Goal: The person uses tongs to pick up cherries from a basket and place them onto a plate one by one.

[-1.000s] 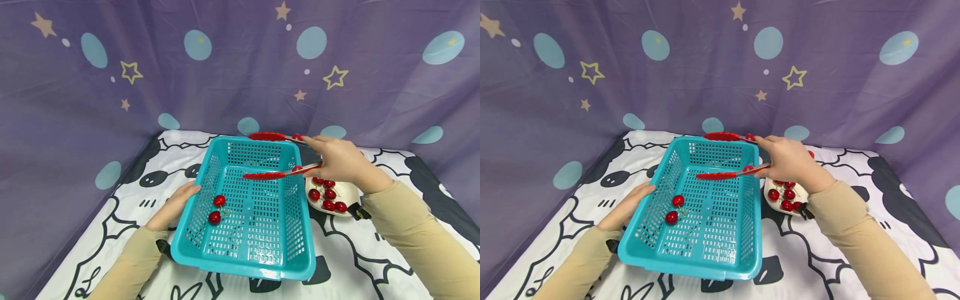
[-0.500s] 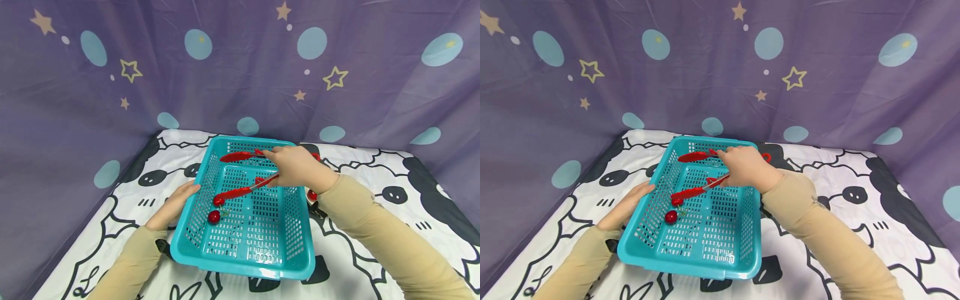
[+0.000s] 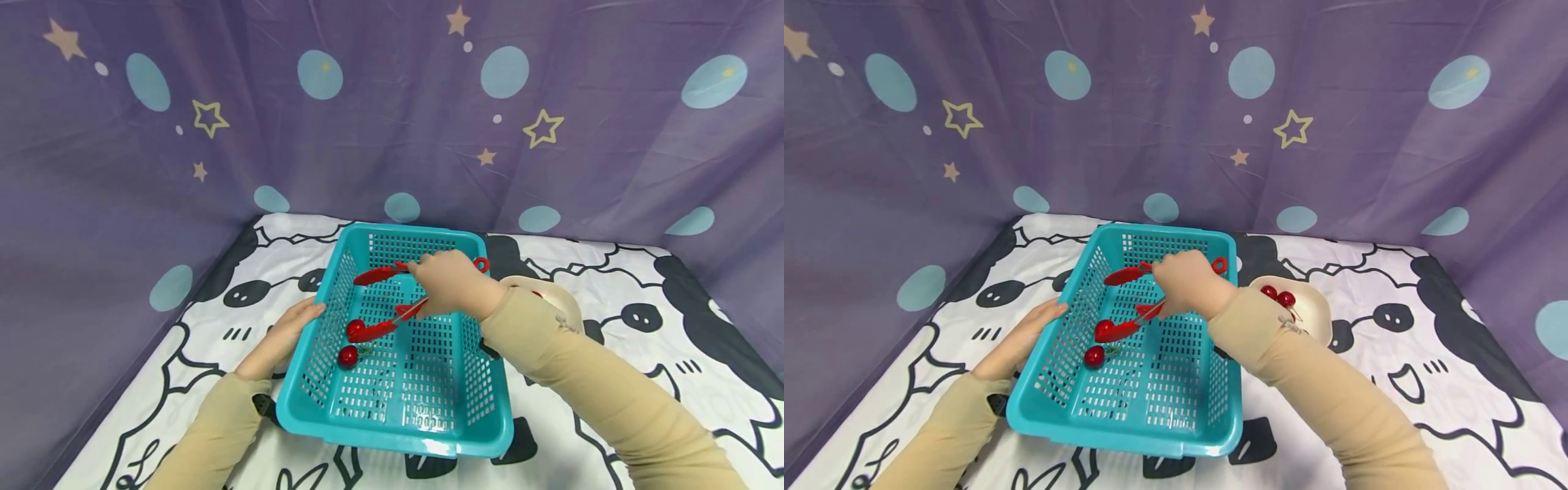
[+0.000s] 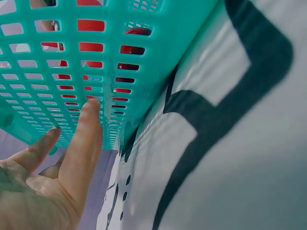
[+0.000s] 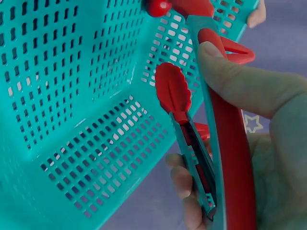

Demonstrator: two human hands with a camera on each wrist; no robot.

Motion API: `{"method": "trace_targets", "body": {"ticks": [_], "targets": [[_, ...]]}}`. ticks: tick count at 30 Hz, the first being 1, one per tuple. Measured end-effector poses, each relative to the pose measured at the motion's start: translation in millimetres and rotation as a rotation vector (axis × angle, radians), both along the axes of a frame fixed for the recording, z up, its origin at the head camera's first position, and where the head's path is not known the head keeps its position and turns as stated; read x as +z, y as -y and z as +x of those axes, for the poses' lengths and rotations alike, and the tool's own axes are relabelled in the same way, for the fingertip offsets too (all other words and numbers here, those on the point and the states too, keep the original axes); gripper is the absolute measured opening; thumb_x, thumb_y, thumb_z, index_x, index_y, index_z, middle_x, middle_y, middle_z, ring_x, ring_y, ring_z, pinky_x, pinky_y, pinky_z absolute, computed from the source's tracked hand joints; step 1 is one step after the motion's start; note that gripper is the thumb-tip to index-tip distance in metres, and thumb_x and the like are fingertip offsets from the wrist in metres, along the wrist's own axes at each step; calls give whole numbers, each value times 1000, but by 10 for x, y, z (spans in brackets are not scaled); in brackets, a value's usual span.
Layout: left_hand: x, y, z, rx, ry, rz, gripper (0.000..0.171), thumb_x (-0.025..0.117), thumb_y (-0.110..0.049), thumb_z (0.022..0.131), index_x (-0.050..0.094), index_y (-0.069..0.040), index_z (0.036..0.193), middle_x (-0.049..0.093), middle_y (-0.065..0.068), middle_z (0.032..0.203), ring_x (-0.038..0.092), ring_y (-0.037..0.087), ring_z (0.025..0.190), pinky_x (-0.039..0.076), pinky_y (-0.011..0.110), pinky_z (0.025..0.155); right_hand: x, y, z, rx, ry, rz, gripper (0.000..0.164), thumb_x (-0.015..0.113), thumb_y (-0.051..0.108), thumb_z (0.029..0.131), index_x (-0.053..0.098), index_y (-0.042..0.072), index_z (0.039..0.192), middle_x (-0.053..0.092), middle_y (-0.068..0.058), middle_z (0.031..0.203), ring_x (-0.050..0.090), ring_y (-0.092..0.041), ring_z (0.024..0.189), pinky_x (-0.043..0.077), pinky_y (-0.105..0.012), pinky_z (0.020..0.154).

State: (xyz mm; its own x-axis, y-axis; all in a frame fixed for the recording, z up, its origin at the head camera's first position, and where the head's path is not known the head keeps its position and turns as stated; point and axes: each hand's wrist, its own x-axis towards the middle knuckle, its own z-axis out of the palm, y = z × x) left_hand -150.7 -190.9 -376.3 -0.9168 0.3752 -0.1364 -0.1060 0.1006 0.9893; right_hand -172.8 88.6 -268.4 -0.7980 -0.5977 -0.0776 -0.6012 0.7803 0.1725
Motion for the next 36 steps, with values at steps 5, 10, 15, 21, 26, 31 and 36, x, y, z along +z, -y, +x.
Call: {"method": "trace_targets", "body": {"ticks": [5, 10, 15, 21, 26, 31, 36], "targets": [[7, 0, 7, -8, 9, 7, 61, 36, -33, 100, 17, 1, 147, 35, 36, 137, 53, 38, 114, 52, 49, 88, -49, 58, 5, -10, 11, 25, 78, 77, 48, 69, 52, 8, 131, 65, -6, 110, 62, -21, 93, 56, -35, 77], [7, -3, 18, -15, 13, 12, 61, 36, -33, 100, 15, 0, 147, 32, 36, 140, 48, 42, 119, 50, 50, 91, -90, 89, -12, -23, 29, 32, 81, 78, 49, 68, 51, 8, 133, 66, -5, 110, 62, -20, 92, 56, -35, 77], [7, -5, 21, 8, 6, -7, 61, 35, -33, 100, 17, 1, 147, 34, 36, 138, 52, 39, 115, 51, 50, 89, -107, 119, -24, -17, 26, 44, 82, 78, 49, 68, 50, 8, 133, 65, -4, 111, 62, -20, 93, 56, -34, 77], [13, -11, 18, 19, 2, -17, 61, 36, -33, 99, 17, 1, 146, 34, 37, 137, 53, 39, 114, 52, 51, 88, -104, 144, -42, -36, 45, 64, 83, 78, 49, 68, 48, 9, 135, 63, -5, 118, 62, -20, 100, 56, -36, 81], [4, -12, 14, 18, 11, -6, 61, 36, -34, 99, 17, 0, 147, 34, 36, 138, 51, 43, 116, 51, 51, 88, -113, 144, -59, -30, 39, 53, 70, 78, 47, 69, 58, 12, 126, 67, -1, 108, 64, -17, 92, 57, -34, 74], [-2, -18, 2, 17, 17, -7, 61, 36, -34, 99, 17, -1, 147, 34, 36, 139, 49, 45, 118, 51, 51, 89, -105, 142, -46, 0, 34, 34, 45, 79, 42, 70, 68, 16, 105, 70, 3, 91, 64, -13, 79, 56, -32, 65], [0, -7, 1, -2, 13, -6, 61, 35, -35, 100, 16, -1, 147, 33, 34, 141, 47, 44, 120, 50, 51, 91, -80, 165, -15, 32, 24, 38, 37, 78, 37, 72, 70, 19, 103, 71, 4, 88, 63, -13, 72, 55, -31, 61]]}}
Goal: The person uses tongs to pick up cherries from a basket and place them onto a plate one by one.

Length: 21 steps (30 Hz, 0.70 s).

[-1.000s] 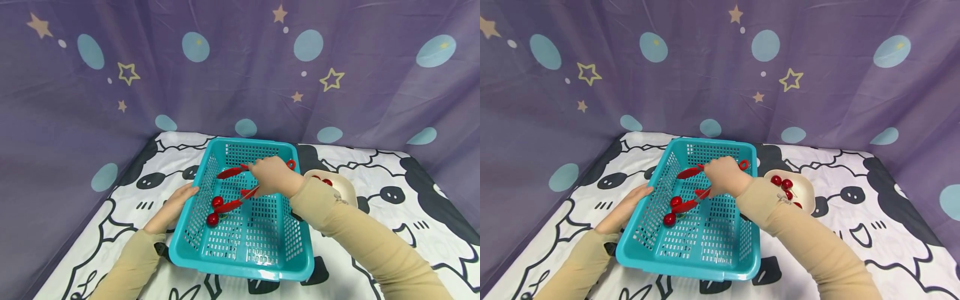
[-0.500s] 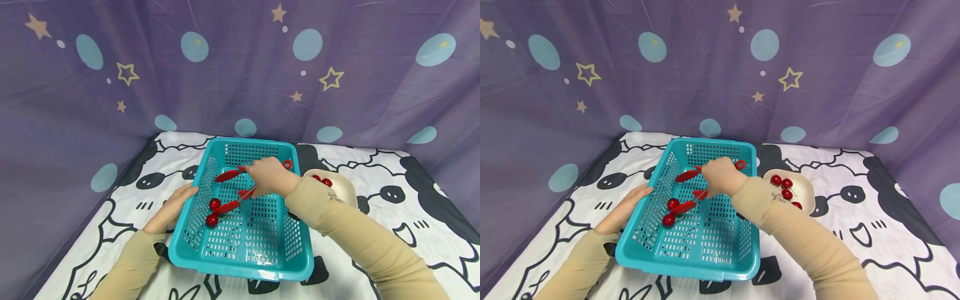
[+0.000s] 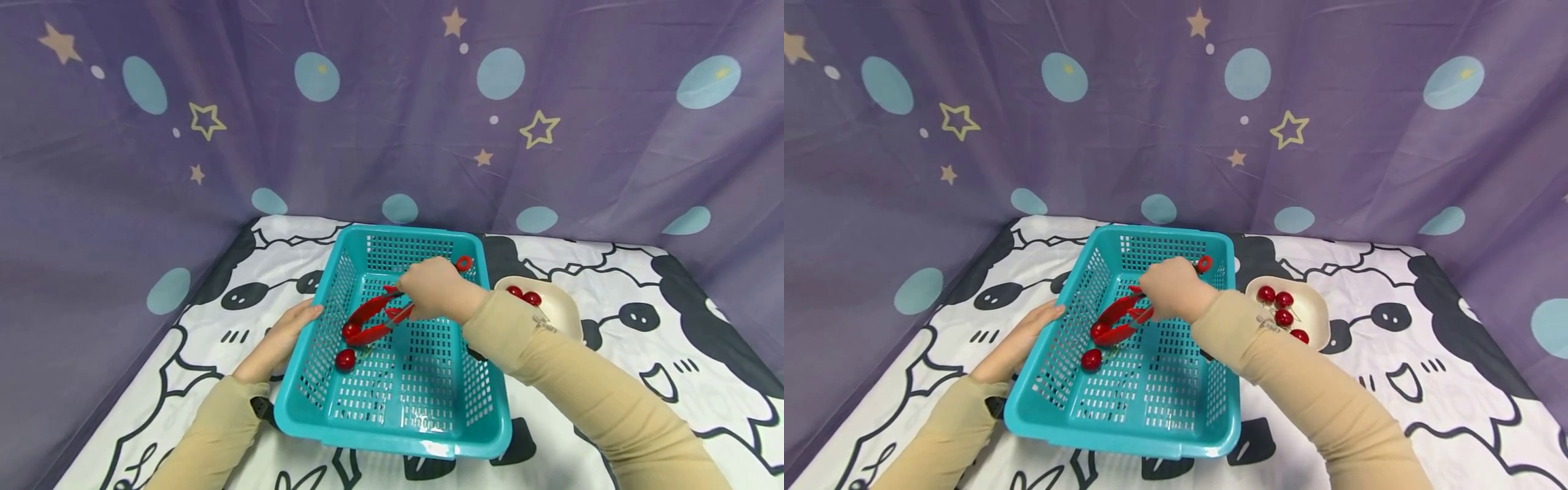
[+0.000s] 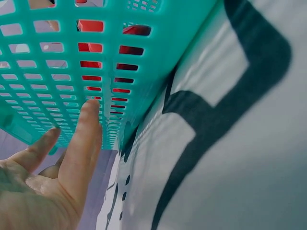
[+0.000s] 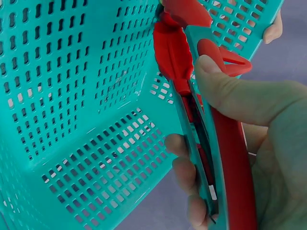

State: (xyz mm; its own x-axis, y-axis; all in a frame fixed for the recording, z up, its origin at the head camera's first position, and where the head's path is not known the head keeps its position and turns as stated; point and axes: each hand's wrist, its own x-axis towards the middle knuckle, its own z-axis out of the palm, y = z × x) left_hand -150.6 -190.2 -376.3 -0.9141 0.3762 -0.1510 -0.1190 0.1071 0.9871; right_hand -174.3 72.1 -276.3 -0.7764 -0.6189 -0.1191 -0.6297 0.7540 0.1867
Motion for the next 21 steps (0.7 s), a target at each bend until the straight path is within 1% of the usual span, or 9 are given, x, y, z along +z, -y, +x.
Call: {"method": "trace_targets", "body": {"ticks": [4, 6, 8, 10, 15, 19, 21], "targets": [[4, 1, 5, 5, -13, -10, 61, 35, -34, 100, 17, -1, 147, 34, 34, 140, 49, 42, 118, 51, 51, 90, 16, 17, 15, 16, -32, 17, 27, 78, 37, 72, 71, 20, 92, 70, 5, 81, 60, -13, 65, 53, -30, 56], [5, 1, 9, 4, -11, -9, 61, 35, -34, 100, 16, -1, 147, 33, 34, 140, 48, 42, 119, 50, 51, 90, 20, 20, 16, 24, -46, 27, 26, 78, 38, 72, 71, 20, 90, 69, 5, 80, 59, -13, 64, 53, -29, 55], [2, -1, 18, 4, -5, -4, 61, 35, -34, 100, 16, -1, 147, 32, 35, 140, 47, 43, 119, 50, 51, 91, 20, 24, 14, 28, -51, 38, 28, 78, 40, 72, 72, 21, 92, 70, 6, 82, 60, -13, 66, 53, -29, 56], [-2, -1, 24, -3, -4, 4, 61, 35, -34, 100, 15, 0, 147, 32, 35, 140, 47, 44, 120, 50, 51, 91, 16, 23, 7, 29, -47, 42, 34, 78, 41, 72, 72, 22, 99, 71, 6, 86, 61, -13, 69, 54, -29, 59], [-11, 4, 12, -15, -8, 16, 62, 35, -35, 100, 15, -1, 147, 32, 35, 140, 48, 43, 119, 51, 51, 90, 71, -2, 4, 27, -34, 31, 43, 76, 42, 73, 69, 23, 111, 71, 5, 95, 63, -14, 76, 55, -30, 65], [-4, 2, 7, -7, -9, 10, 61, 35, -35, 100, 16, 0, 147, 33, 35, 139, 50, 41, 117, 51, 52, 90, 142, -35, 9, 31, -35, 1, 46, 76, 41, 74, 67, 24, 115, 72, 5, 98, 64, -14, 75, 55, -29, 63], [-1, -7, 10, 11, -19, -10, 61, 35, -34, 100, 17, 2, 146, 35, 36, 138, 52, 40, 115, 51, 51, 88, 166, -60, 7, 39, -39, -21, 47, 76, 41, 73, 67, 25, 117, 72, 4, 98, 63, -13, 75, 55, -29, 61]]}}
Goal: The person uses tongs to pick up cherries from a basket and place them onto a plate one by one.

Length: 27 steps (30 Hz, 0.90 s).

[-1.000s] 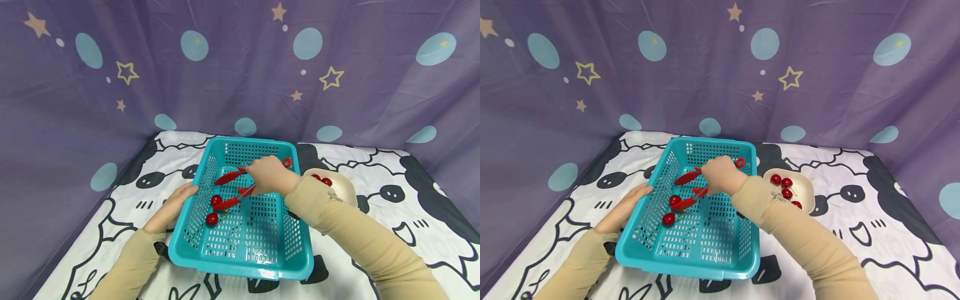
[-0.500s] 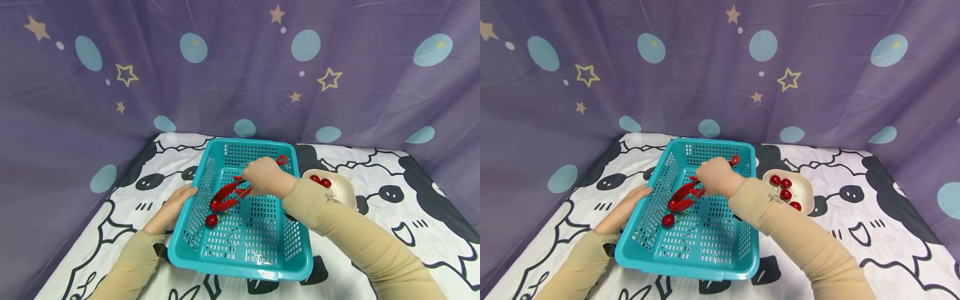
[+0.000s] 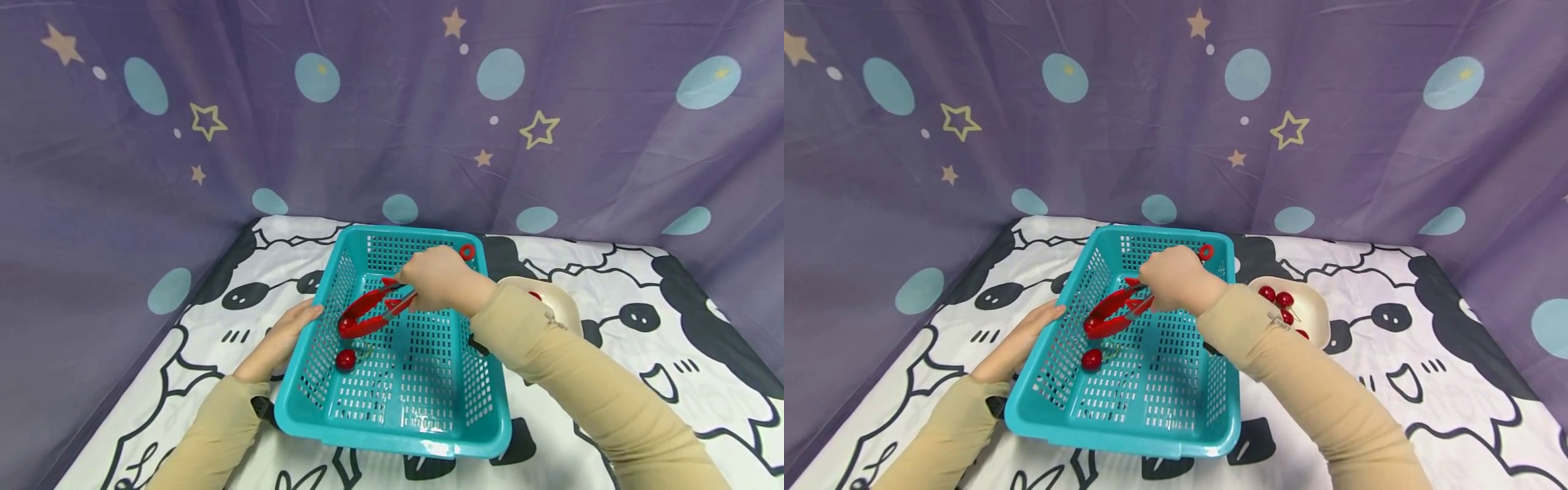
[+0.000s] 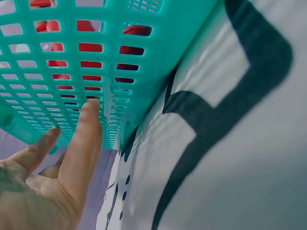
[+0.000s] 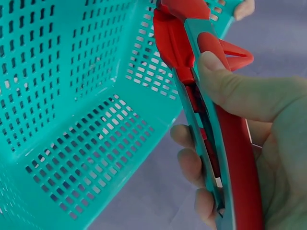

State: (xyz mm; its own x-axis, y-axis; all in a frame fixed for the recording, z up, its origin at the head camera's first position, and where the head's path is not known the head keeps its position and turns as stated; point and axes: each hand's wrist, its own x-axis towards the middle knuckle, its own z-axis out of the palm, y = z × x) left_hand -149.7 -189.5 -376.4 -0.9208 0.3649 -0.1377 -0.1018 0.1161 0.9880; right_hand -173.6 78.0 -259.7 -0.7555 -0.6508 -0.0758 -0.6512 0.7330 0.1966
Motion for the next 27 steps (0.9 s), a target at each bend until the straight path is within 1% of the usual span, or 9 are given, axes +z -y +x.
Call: {"method": "trace_targets", "body": {"ticks": [3, 5, 10, 14, 16, 18, 23, 26, 27], "targets": [[10, -12, 2, 20, -9, -22, 60, 35, -33, 100, 18, 3, 145, 36, 38, 136, 53, 42, 114, 52, 51, 87, 40, -47, 1, 14, -20, -34, 48, 77, 40, 73, 66, 27, 117, 72, 4, 96, 63, -14, 75, 53, -29, 58], [12, -18, 2, 35, -1, -24, 60, 36, -33, 99, 20, 2, 145, 37, 37, 136, 52, 44, 115, 52, 51, 87, 62, -85, 3, 20, -35, -49, 49, 77, 40, 73, 65, 28, 118, 72, 4, 95, 62, -13, 73, 51, -28, 54], [9, -13, 0, 19, 6, -13, 61, 36, -35, 99, 18, 0, 146, 35, 35, 138, 48, 47, 119, 51, 52, 88, 97, -197, 17, 18, -44, -91, 50, 78, 38, 72, 64, 27, 119, 72, 4, 93, 60, -13, 68, 46, -26, 47], [10, -10, -2, 2, 8, 11, 61, 36, -35, 99, 18, -1, 146, 36, 35, 138, 49, 45, 118, 52, 51, 88, 99, -298, 26, 19, -64, -130, 51, 79, 36, 71, 65, 25, 119, 71, 5, 92, 59, -13, 68, 46, -25, 48], [6, -10, -7, -7, 7, 22, 60, 36, -34, 100, 18, -1, 146, 35, 36, 137, 48, 45, 119, 51, 51, 89, 86, -355, 33, 19, -73, -150, 52, 79, 36, 71, 65, 24, 119, 71, 4, 94, 61, -13, 69, 47, -26, 49], [3, -11, -14, -6, 4, 10, 61, 36, -35, 99, 17, -1, 147, 35, 35, 138, 47, 46, 119, 51, 51, 89, 71, -416, 40, 8, -80, -172, 52, 79, 36, 71, 65, 23, 120, 71, 4, 98, 62, -14, 73, 48, -27, 51], [10, -13, -13, 9, 14, -14, 62, 36, -37, 99, 17, -2, 147, 34, 34, 139, 46, 47, 121, 51, 52, 90, 13, -589, 41, -21, -89, -254, 52, 79, 34, 70, 65, 22, 119, 70, 2, 108, 66, -17, 82, 47, -29, 48], [13, -11, -6, 25, 29, -10, 62, 37, -37, 99, 18, -3, 147, 35, 33, 139, 48, 45, 119, 51, 50, 89, -24, -690, 39, -26, -88, -299, 53, 79, 35, 70, 65, 20, 119, 70, 1, 110, 66, -18, 81, 43, -27, 45], [12, -11, -6, 28, 30, -11, 62, 37, -38, 99, 19, -3, 147, 36, 32, 139, 49, 44, 118, 51, 50, 89, -37, -719, 41, -26, -80, -317, 53, 79, 35, 70, 65, 20, 120, 69, 0, 111, 66, -18, 78, 41, -25, 43]]}}
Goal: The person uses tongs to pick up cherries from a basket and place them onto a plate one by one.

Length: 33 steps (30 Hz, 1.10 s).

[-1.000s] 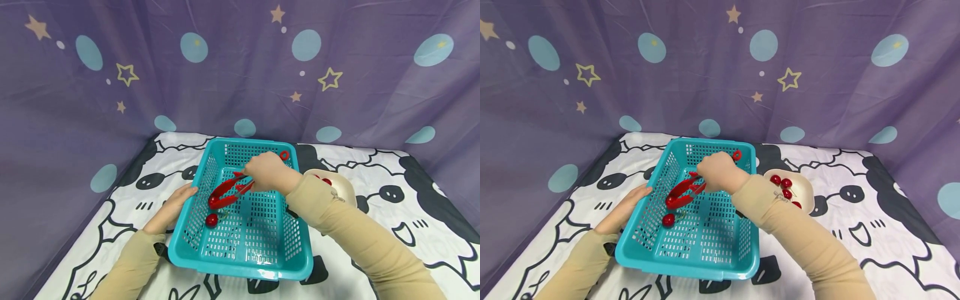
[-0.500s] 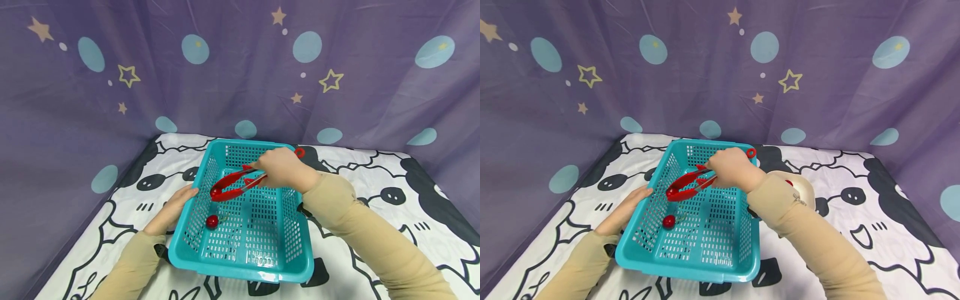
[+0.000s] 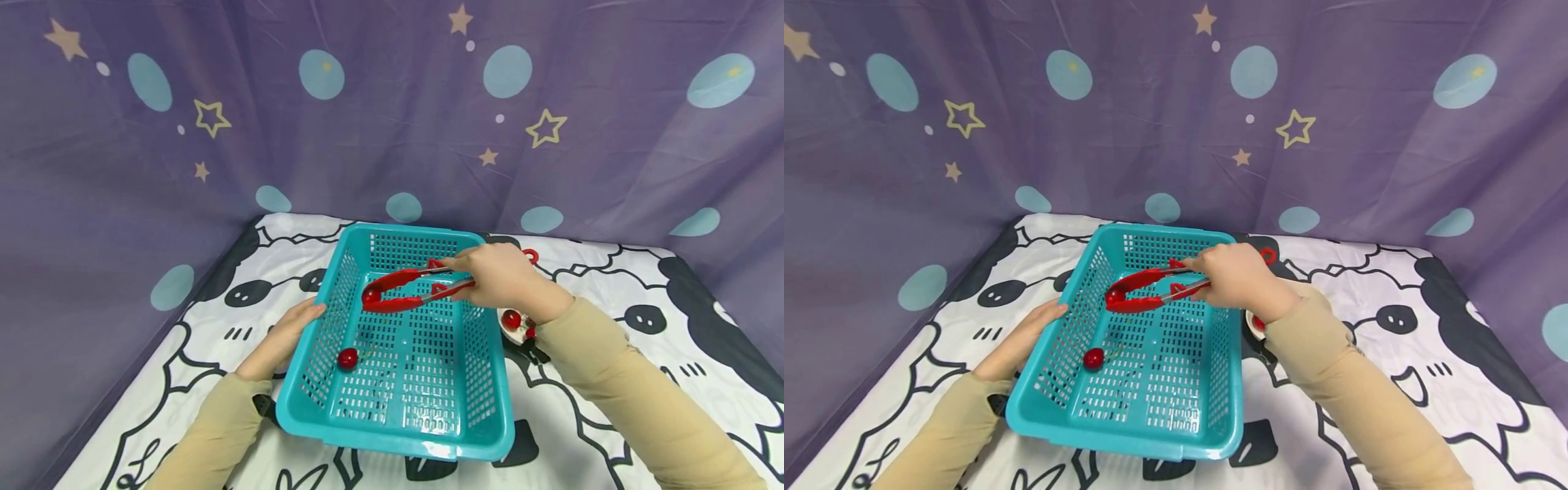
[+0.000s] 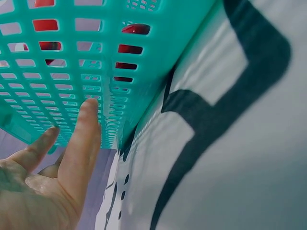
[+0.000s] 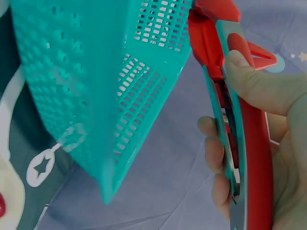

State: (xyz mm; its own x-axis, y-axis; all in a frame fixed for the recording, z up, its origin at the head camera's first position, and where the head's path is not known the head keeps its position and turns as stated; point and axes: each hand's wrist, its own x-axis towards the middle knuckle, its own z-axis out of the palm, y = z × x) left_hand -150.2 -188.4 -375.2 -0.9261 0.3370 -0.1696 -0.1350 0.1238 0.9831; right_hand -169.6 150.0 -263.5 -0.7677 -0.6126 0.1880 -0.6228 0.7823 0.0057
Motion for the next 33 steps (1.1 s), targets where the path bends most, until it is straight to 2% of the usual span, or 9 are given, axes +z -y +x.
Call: {"method": "trace_targets", "body": {"ticks": [4, 6, 9, 11, 14, 19, 24, 26, 33], "targets": [[-6, 7, -6, -8, -5, -1, 63, 38, -39, 99, 19, -3, 147, 37, 32, 138, 52, 40, 116, 52, 49, 89, -80, -111, 11, 19, 23, -63, 56, 78, 36, 72, 63, 16, 122, 69, -5, 112, 64, -17, 70, 38, -22, 42], [-12, 11, -13, -21, -11, 9, 63, 37, -39, 99, 18, -3, 147, 37, 33, 137, 53, 39, 115, 52, 49, 88, -125, -165, 19, 22, 33, -87, 58, 78, 37, 72, 62, 14, 123, 68, -6, 112, 65, -18, 72, 42, -23, 44], [-19, 19, -16, -42, -15, 32, 62, 36, -36, 99, 18, -2, 147, 37, 35, 136, 54, 39, 113, 52, 49, 88, -189, -243, 41, 26, 34, -114, 58, 77, 36, 73, 62, 12, 123, 69, -7, 112, 67, -22, 88, 53, -30, 55], [-21, 22, -18, -47, -16, 43, 61, 36, -35, 100, 18, -1, 146, 38, 36, 135, 55, 39, 112, 53, 50, 87, -216, -289, 62, 27, 34, -131, 57, 77, 36, 73, 62, 11, 122, 68, -8, 112, 66, -23, 94, 56, -35, 61], [-23, 21, -16, -44, -14, 45, 61, 36, -35, 99, 18, -1, 146, 38, 36, 134, 56, 38, 111, 53, 49, 87, -240, -354, 97, 26, 36, -149, 55, 76, 34, 74, 62, 10, 122, 68, -10, 112, 67, -23, 91, 56, -37, 64], [-20, 16, -12, -39, -12, 44, 61, 36, -35, 99, 18, -1, 146, 38, 36, 134, 56, 38, 111, 53, 50, 86, -288, -460, 131, 2, 18, -171, 56, 78, 32, 73, 63, 10, 121, 69, -11, 109, 66, -19, 76, 52, -29, 56], [-18, 27, -2, -41, -34, 32, 60, 35, -34, 100, 19, 1, 146, 39, 38, 132, 58, 35, 107, 54, 49, 85, -342, -564, 154, -25, 6, -196, 57, 80, 31, 71, 63, 9, 121, 69, -12, 108, 59, -13, 64, 42, -21, 47], [-12, 21, 2, -33, -35, 20, 60, 35, -34, 100, 19, 1, 146, 39, 37, 132, 58, 35, 108, 54, 48, 86, -352, -608, 171, -40, 4, -202, 56, 79, 29, 71, 63, 9, 121, 69, -12, 108, 57, -13, 63, 37, -20, 45], [-1, 0, 2, -7, -20, -1, 62, 36, -37, 99, 18, -1, 147, 37, 34, 136, 54, 38, 113, 52, 48, 89, -353, -779, 236, -99, -9, -229, 53, 79, 21, 71, 64, 8, 120, 69, -14, 108, 55, -11, 61, 37, -20, 48]]}}
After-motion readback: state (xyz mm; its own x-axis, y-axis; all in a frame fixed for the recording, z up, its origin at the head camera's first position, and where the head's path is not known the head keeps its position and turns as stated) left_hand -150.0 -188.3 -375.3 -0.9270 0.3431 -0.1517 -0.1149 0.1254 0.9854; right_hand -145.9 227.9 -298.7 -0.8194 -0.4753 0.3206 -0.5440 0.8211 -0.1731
